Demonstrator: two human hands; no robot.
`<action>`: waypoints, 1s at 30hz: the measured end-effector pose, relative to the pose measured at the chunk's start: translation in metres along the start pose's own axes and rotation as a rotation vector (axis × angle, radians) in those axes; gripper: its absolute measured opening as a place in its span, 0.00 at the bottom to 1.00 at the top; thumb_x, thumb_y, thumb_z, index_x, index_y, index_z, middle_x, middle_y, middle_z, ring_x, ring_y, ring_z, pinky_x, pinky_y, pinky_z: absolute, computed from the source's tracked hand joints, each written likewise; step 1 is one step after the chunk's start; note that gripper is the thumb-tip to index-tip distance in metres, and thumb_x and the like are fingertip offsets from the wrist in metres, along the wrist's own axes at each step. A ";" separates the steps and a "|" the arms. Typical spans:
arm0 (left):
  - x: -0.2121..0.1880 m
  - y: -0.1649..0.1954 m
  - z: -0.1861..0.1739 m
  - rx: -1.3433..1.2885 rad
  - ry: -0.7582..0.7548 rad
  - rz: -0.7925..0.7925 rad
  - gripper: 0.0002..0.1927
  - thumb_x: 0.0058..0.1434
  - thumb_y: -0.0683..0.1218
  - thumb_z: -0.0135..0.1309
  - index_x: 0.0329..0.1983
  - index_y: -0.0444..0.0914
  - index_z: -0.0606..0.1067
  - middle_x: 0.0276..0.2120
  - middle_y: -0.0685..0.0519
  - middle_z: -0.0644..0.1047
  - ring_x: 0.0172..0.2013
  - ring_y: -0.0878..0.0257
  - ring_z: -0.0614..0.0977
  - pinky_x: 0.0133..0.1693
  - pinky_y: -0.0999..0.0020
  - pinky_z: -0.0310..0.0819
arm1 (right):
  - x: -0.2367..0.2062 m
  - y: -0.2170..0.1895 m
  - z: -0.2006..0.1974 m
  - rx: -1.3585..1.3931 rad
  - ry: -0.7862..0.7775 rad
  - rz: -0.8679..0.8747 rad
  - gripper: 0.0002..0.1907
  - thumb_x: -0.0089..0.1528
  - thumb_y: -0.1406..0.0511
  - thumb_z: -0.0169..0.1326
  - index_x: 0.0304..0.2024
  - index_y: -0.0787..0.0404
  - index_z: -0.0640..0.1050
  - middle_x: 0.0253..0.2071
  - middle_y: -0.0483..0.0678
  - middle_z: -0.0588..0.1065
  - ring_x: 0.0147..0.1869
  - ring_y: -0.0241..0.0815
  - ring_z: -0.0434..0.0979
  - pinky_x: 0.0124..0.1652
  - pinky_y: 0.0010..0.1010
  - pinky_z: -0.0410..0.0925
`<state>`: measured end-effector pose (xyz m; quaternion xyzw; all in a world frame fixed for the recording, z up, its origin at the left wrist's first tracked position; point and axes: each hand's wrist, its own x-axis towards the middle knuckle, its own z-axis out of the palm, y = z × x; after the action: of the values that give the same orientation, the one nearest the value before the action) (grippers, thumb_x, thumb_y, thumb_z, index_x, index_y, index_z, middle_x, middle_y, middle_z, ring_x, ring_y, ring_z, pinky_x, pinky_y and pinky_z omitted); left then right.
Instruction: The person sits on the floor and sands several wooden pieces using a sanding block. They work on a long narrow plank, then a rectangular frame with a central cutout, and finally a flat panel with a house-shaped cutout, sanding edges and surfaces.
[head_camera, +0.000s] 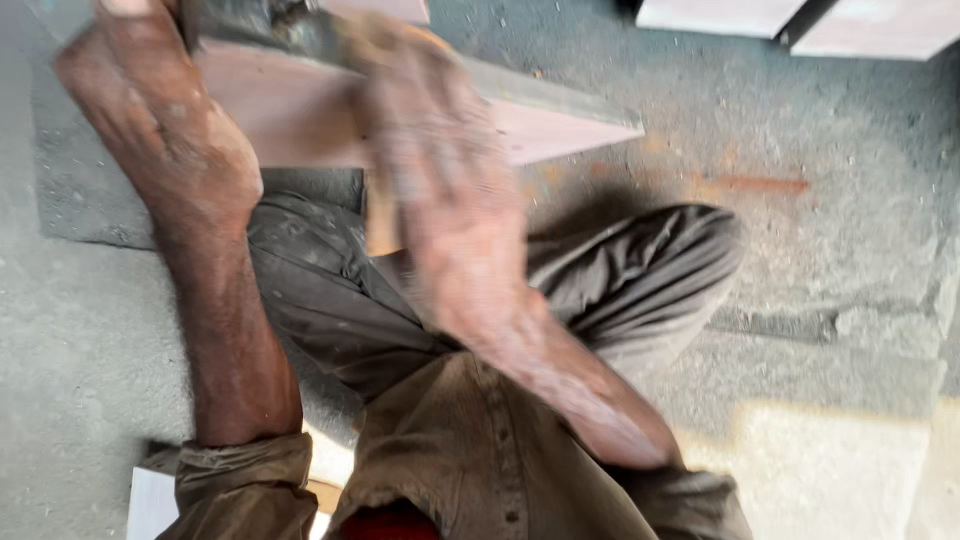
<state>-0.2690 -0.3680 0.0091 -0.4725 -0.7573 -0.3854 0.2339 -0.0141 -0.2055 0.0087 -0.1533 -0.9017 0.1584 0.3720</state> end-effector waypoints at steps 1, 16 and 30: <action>0.003 0.004 0.000 0.025 -0.019 0.016 0.26 0.83 0.56 0.26 0.52 0.33 0.71 0.39 0.50 0.69 0.36 0.62 0.70 0.44 0.62 0.71 | -0.007 0.002 0.006 -0.004 -0.016 0.011 0.30 0.71 0.74 0.47 0.75 0.65 0.57 0.75 0.58 0.62 0.78 0.55 0.66 0.73 0.47 0.69; -0.002 -0.019 -0.032 -0.262 0.050 -0.156 0.30 0.83 0.61 0.40 0.50 0.28 0.74 0.40 0.47 0.73 0.40 0.57 0.73 0.48 0.56 0.69 | -0.088 0.245 0.138 1.643 0.718 1.313 0.29 0.71 0.51 0.51 0.68 0.58 0.66 0.66 0.53 0.70 0.69 0.52 0.70 0.68 0.49 0.65; -0.103 -0.011 0.202 -1.335 0.530 -1.240 0.37 0.74 0.65 0.34 0.77 0.38 0.56 0.75 0.49 0.59 0.74 0.54 0.60 0.74 0.54 0.49 | 0.006 0.249 -0.152 0.307 0.637 0.476 0.28 0.76 0.47 0.45 0.70 0.55 0.64 0.70 0.58 0.67 0.74 0.58 0.73 0.66 0.55 0.74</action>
<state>-0.2309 -0.2639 -0.1888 0.0807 -0.4190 -0.8889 -0.1667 0.1306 0.0481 0.0152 -0.3413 -0.6472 0.3170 0.6034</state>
